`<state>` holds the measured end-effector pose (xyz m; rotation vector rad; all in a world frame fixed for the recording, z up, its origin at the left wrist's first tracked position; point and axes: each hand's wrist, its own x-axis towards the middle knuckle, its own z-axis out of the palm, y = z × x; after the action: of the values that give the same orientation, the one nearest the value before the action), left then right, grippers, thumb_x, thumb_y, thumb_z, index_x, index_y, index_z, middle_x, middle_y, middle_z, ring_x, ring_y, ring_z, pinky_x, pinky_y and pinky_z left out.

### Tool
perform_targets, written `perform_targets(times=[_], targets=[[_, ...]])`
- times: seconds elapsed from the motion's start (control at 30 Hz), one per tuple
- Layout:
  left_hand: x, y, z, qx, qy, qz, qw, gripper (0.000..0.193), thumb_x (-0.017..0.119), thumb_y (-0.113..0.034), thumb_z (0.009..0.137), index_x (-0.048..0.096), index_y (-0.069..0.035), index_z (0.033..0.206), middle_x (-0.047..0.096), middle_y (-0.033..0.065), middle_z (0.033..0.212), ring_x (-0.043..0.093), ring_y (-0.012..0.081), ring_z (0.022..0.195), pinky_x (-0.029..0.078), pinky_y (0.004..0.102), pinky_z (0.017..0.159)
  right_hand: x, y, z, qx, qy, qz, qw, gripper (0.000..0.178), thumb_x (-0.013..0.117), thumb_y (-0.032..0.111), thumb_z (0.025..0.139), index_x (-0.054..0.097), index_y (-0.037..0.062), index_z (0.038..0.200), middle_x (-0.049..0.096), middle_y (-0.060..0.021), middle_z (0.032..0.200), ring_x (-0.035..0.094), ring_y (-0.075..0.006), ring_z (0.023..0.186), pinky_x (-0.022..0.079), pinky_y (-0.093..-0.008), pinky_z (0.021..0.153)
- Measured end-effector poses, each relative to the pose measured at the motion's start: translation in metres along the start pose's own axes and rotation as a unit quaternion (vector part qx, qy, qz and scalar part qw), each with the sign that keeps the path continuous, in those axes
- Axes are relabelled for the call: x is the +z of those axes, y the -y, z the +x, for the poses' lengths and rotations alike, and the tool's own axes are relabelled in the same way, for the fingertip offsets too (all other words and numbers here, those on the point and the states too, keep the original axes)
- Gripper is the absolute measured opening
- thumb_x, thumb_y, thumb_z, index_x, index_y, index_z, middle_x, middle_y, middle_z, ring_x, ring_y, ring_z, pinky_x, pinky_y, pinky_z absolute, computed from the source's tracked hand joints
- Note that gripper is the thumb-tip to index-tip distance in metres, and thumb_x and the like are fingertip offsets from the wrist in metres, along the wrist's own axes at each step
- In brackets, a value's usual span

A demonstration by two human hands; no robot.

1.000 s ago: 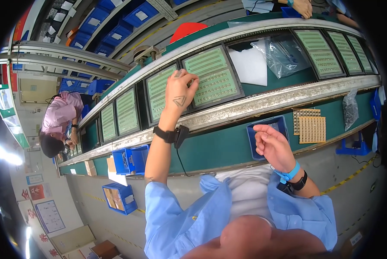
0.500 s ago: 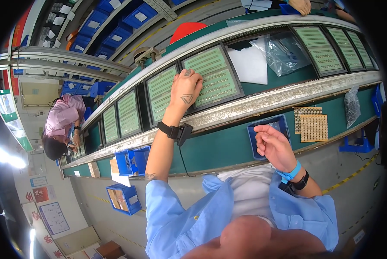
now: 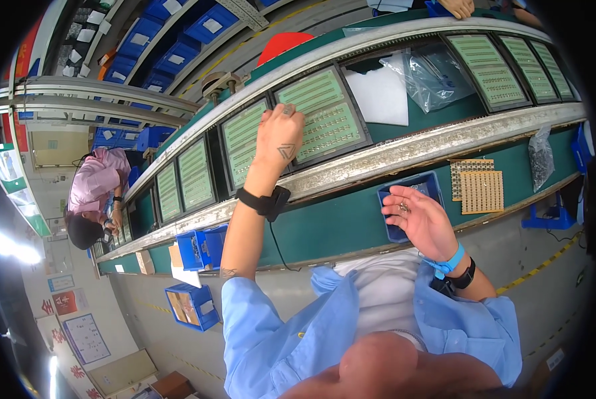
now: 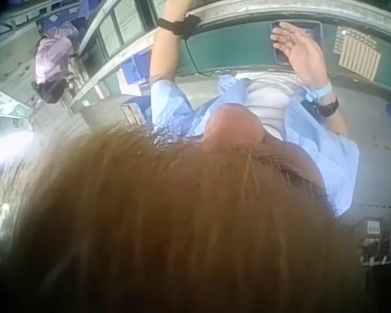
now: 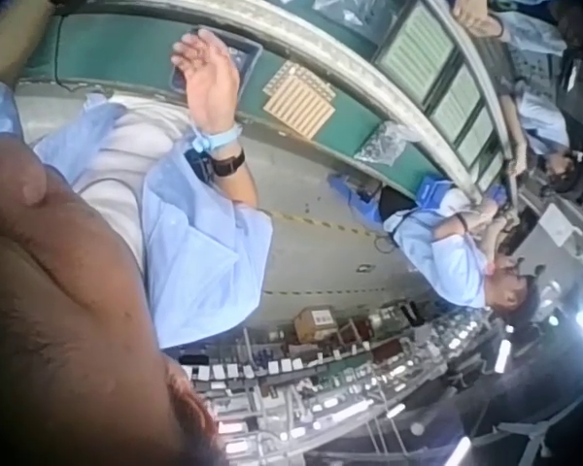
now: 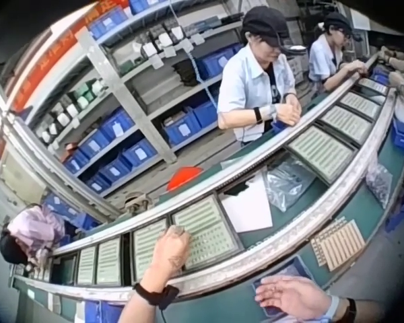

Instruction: The person picks up small metal components from a blue bin and places them into the slots of a green tray on the assembly line. This process is repeated as the person continues to fill the slots with more components from the bin.

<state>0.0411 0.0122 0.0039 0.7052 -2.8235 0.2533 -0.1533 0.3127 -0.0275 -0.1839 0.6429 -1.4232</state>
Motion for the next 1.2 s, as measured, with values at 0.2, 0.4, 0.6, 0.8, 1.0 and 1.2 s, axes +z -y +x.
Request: perform_targets(times=[0.2, 0.4, 0.6, 0.8, 1.0, 1.2], targets=[[-0.066, -0.076, -0.005, -0.006, -0.038, -0.173, 0.984, 0.008, 0.071, -0.008, 0.085, 0.071, -0.009, 0.092, 0.065, 0.0070, 0.093, 0.063, 0.0290, 0.093, 0.052, 0.0443, 0.080, 0.008, 0.009, 0.000, 0.012, 0.001, 0.088, 0.996, 0.071, 0.031, 0.051, 0.110, 0.041, -0.0068, 0.151, 0.050, -0.0243, 0.150, 0.052, -0.0326, 0.137, 0.038, -0.0445, 0.119], [-0.056, -0.152, -0.030, 0.085, -0.016, -0.313, 0.946, 0.019, 0.075, -0.007, 0.079, 0.073, -0.011, 0.098, 0.065, 0.0007, 0.096, 0.063, 0.0245, 0.093, 0.047, 0.0389, 0.077, 0.006, 0.000, 0.004, 0.001, 0.050, 0.117, 0.992, 0.084, 0.025, 0.062, 0.108, 0.032, -0.0070, 0.155, 0.036, -0.0245, 0.161, 0.039, -0.0310, 0.148, 0.030, -0.0440, 0.124], [-0.053, -0.160, -0.038, 0.064, -0.022, -0.306, 0.950, 0.020, 0.079, -0.007, 0.081, 0.075, -0.010, 0.101, 0.068, 0.0027, 0.097, 0.063, 0.0237, 0.090, 0.046, 0.0378, 0.076, 0.013, 0.007, -0.001, -0.031, 0.071, 0.099, 0.992, 0.087, 0.023, 0.064, 0.107, 0.029, -0.0064, 0.157, 0.033, -0.0227, 0.163, 0.037, -0.0282, 0.149, 0.029, -0.0420, 0.124], [-0.051, -0.164, -0.039, 0.036, -0.022, -0.303, 0.952, 0.020, 0.078, -0.007, 0.082, 0.074, -0.009, 0.102, 0.068, 0.0031, 0.097, 0.063, 0.0239, 0.091, 0.046, 0.0379, 0.077, 0.018, 0.006, 0.000, -0.038, 0.055, 0.054, 0.996, 0.088, 0.024, 0.065, 0.107, 0.026, -0.0058, 0.158, 0.033, -0.0216, 0.164, 0.042, -0.0260, 0.145, 0.030, -0.0402, 0.123], [-0.055, -0.159, -0.038, 0.037, -0.038, -0.334, 0.941, 0.022, 0.079, -0.006, 0.080, 0.074, -0.008, 0.102, 0.066, 0.0045, 0.095, 0.063, 0.0253, 0.089, 0.046, 0.0382, 0.078, 0.011, 0.002, 0.002, -0.012, 0.046, 0.108, 0.993, 0.074, 0.033, 0.053, 0.110, 0.035, -0.0066, 0.154, 0.047, -0.0201, 0.154, 0.053, -0.0251, 0.133, 0.040, -0.0396, 0.116], [-0.050, -0.161, -0.047, -0.019, -0.067, -0.393, 0.917, 0.023, 0.080, -0.005, 0.077, 0.075, -0.008, 0.099, 0.064, 0.0048, 0.091, 0.061, 0.0260, 0.086, 0.047, 0.0383, 0.079, 0.001, -0.009, 0.003, 0.005, 0.026, 0.004, 1.000, 0.034, 0.052, 0.019, 0.109, 0.061, -0.0017, 0.134, 0.067, -0.0115, 0.112, 0.065, -0.0178, 0.096, 0.054, -0.0311, 0.084]])
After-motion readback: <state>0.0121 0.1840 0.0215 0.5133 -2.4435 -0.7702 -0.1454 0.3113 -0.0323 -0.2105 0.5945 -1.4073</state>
